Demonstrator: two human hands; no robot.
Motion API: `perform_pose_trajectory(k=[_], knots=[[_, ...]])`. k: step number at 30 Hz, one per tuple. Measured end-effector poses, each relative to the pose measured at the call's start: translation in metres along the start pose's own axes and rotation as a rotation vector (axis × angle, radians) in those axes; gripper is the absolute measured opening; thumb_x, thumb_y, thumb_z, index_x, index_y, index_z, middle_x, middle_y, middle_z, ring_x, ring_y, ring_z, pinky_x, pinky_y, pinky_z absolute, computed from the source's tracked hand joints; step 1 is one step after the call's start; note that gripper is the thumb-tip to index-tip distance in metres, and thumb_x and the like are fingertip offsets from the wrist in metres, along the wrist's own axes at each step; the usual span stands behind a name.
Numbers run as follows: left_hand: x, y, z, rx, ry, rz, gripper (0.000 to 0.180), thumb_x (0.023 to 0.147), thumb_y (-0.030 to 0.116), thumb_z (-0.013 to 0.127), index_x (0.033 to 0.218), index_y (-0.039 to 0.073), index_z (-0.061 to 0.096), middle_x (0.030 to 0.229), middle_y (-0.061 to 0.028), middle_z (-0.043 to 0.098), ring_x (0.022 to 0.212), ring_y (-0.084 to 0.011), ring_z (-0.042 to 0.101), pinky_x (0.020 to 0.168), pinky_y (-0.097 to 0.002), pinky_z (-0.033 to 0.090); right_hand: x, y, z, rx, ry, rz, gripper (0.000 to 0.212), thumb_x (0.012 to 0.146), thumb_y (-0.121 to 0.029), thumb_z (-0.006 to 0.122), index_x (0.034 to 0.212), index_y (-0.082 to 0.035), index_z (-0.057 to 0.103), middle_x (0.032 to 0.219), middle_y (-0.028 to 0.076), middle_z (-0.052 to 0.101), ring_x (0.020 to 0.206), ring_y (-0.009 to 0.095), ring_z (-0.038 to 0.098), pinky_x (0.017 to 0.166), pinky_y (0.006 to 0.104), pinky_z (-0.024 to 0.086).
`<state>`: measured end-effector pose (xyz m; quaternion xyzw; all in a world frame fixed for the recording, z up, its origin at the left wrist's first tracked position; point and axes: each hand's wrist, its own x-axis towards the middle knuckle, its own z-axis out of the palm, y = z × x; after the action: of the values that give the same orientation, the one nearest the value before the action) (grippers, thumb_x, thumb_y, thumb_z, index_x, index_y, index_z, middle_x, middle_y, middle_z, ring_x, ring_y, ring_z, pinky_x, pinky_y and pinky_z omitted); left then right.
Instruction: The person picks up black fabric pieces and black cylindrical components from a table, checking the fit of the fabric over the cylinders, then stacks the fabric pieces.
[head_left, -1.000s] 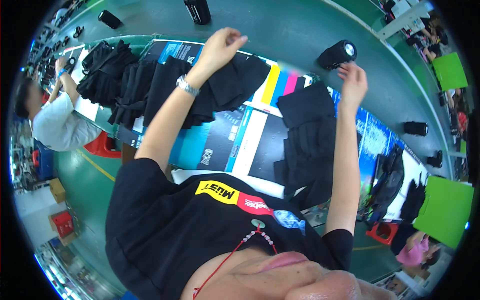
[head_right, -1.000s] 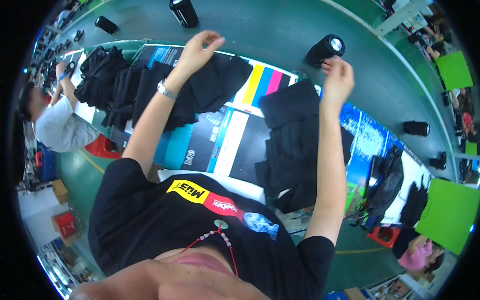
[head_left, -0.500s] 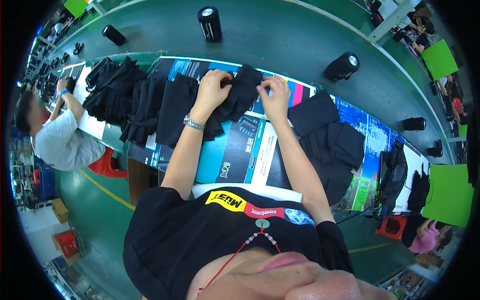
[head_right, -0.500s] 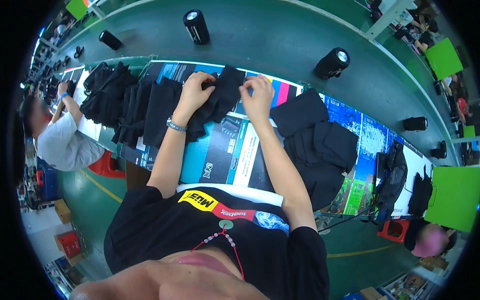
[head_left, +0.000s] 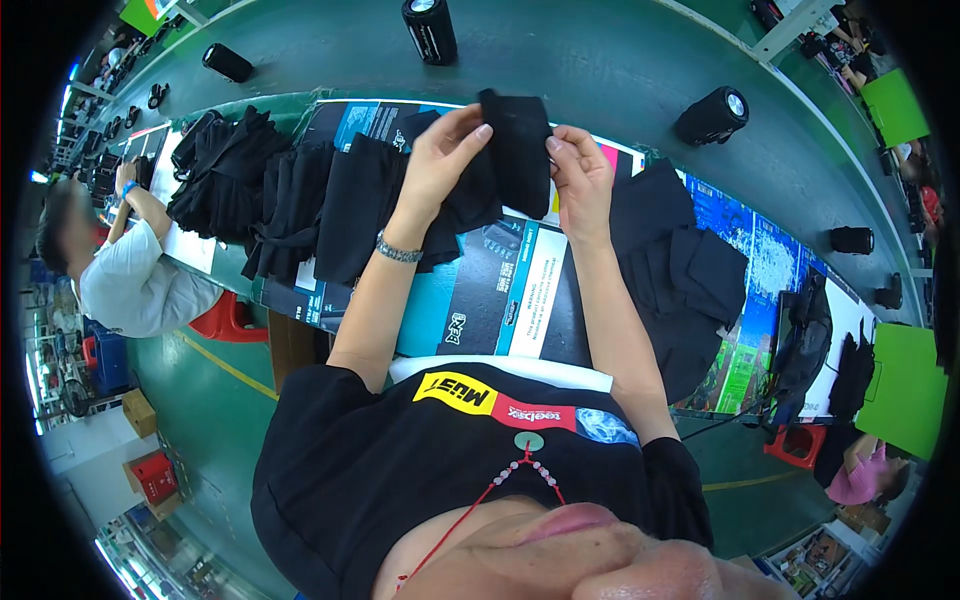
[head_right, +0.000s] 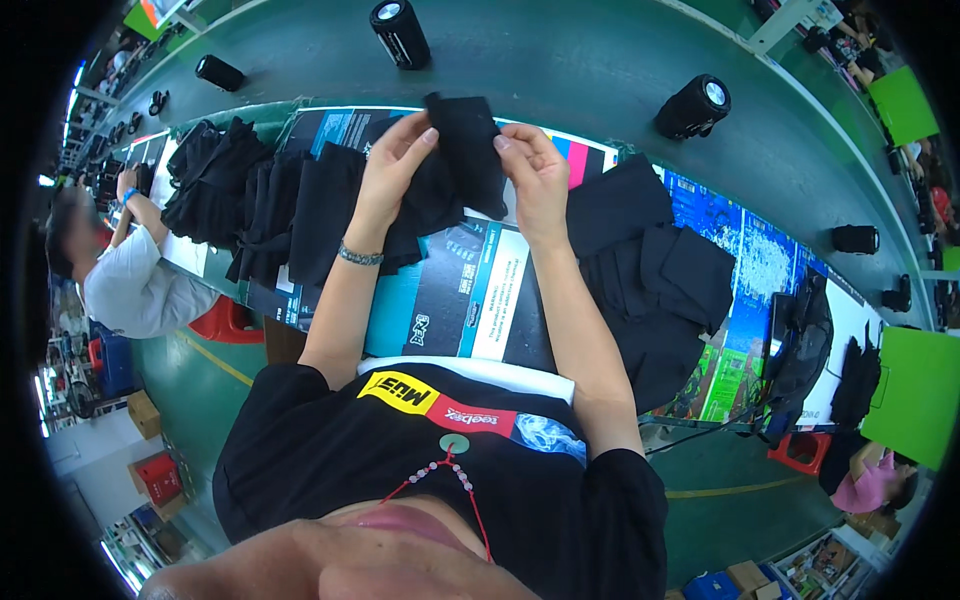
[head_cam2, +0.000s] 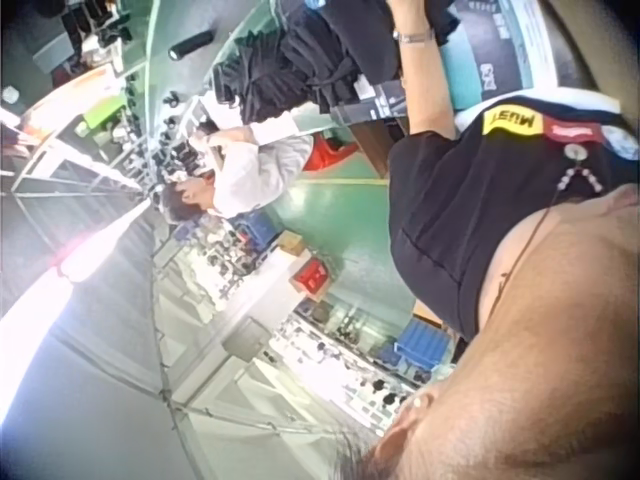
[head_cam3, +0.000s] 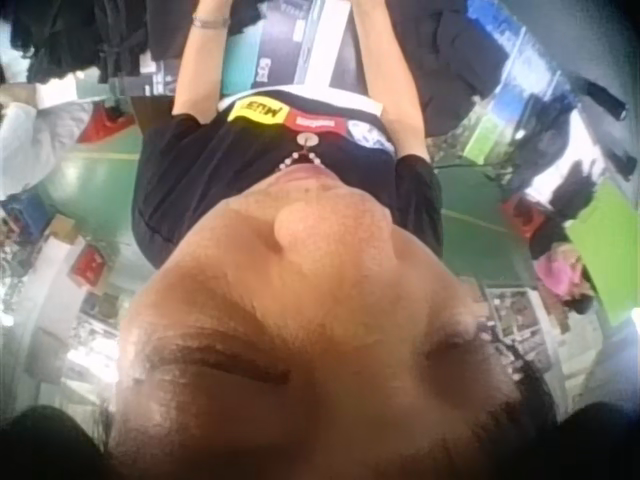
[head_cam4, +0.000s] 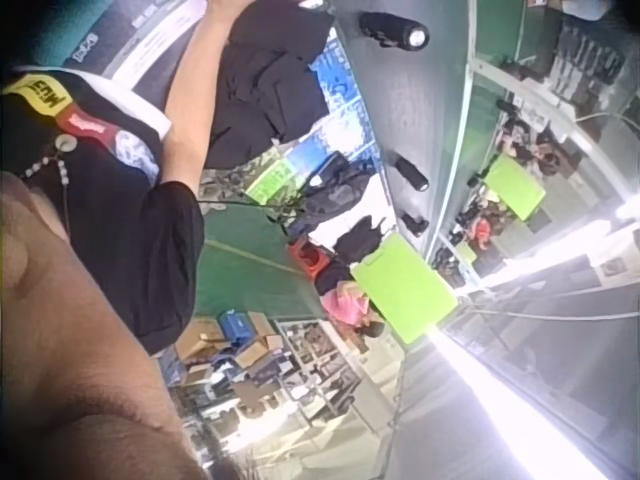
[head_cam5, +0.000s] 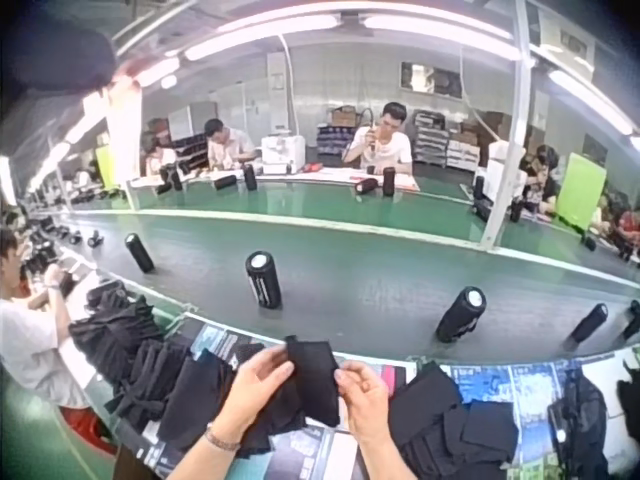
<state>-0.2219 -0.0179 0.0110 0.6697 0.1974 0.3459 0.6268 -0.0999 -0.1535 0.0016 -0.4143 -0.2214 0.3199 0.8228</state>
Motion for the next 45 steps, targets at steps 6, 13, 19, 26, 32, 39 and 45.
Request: perform_pose_trajectory(k=[6, 13, 19, 26, 32, 39, 45], knots=[[-0.004, 0.000, 0.005, -0.571, -0.112, -0.256, 0.028, 0.089, 0.010, 0.063, 0.115, -0.002, 0.059, 0.106, -0.0084, 0.066, 0.097, -0.0142, 0.063, 0.088, -0.0263, 0.048, 0.000, 0.004, 0.010, -0.229, 0.095, -0.198, 0.015, 0.086, -0.004, 0.066, 0.099, 0.001, 0.063, 0.088, 0.003, 0.065, 0.082, 0.008, 0.059, 0.077, 0.0212, 0.045], [-0.009, 0.003, 0.008, -0.590, -0.008, -0.120, 0.028, 0.087, 0.005, 0.064, 0.113, -0.003, 0.059, 0.108, -0.0097, 0.065, 0.098, -0.0144, 0.062, 0.090, -0.0270, 0.047, -0.006, 0.008, 0.011, -0.490, -0.002, -0.275, 0.019, 0.081, -0.004, 0.071, 0.098, -0.001, 0.064, 0.089, 0.003, 0.063, 0.084, 0.009, 0.057, 0.077, 0.0225, 0.045], [-0.011, 0.023, 0.008, -0.574, -0.353, 0.107, 0.016, 0.092, 0.011, 0.057, 0.100, -0.001, 0.063, 0.116, -0.0198, 0.061, 0.114, -0.0234, 0.055, 0.097, -0.0369, 0.043, -0.008, -0.010, 0.016, -0.238, 0.010, -0.220, 0.020, 0.082, 0.004, 0.066, 0.102, 0.002, 0.063, 0.092, 0.002, 0.063, 0.085, 0.009, 0.058, 0.076, 0.0210, 0.046], [-0.007, 0.061, 0.005, -0.246, -0.350, 0.290, 0.028, 0.087, 0.008, 0.062, 0.113, -0.001, 0.059, 0.122, -0.0124, 0.055, 0.113, -0.0183, 0.053, 0.096, -0.0302, 0.043, -0.017, -0.025, 0.057, -0.386, -0.106, -0.373, 0.016, 0.081, 0.006, 0.062, 0.097, 0.003, 0.064, 0.101, 0.008, 0.063, 0.098, 0.017, 0.059, 0.087, 0.0257, 0.044], [-0.017, 0.060, -0.011, -0.206, -0.173, 0.265, 0.013, 0.089, 0.001, 0.059, 0.100, -0.004, 0.063, 0.107, -0.0089, 0.061, 0.101, -0.0132, 0.058, 0.090, -0.0250, 0.045, -0.027, -0.028, 0.068, -0.483, -0.171, -0.407, 0.018, 0.082, 0.004, 0.062, 0.100, 0.001, 0.063, 0.099, 0.006, 0.061, 0.095, 0.015, 0.058, 0.086, 0.0253, 0.043], [0.020, 0.066, -0.059, -0.605, -0.249, -0.124, 0.016, 0.094, 0.016, 0.057, 0.101, 0.002, 0.062, 0.094, -0.0018, 0.065, 0.088, -0.0067, 0.060, 0.081, -0.0219, 0.047, 0.023, -0.029, 0.083, -0.010, -0.061, -0.080, 0.007, 0.093, -0.008, 0.057, 0.095, -0.002, 0.057, 0.087, 0.002, 0.060, 0.076, 0.007, 0.056, 0.068, 0.0209, 0.045], [0.115, 0.029, -0.061, -0.352, -0.250, -0.047, 0.016, 0.094, 0.014, 0.054, 0.102, 0.002, 0.059, 0.091, -0.0007, 0.062, 0.086, -0.0078, 0.058, 0.078, -0.0247, 0.047, 0.126, -0.006, 0.079, -0.213, 0.074, -0.190, 0.007, 0.092, -0.006, 0.057, 0.094, 0.000, 0.058, 0.081, 0.002, 0.058, 0.072, 0.007, 0.054, 0.061, 0.0205, 0.043]])
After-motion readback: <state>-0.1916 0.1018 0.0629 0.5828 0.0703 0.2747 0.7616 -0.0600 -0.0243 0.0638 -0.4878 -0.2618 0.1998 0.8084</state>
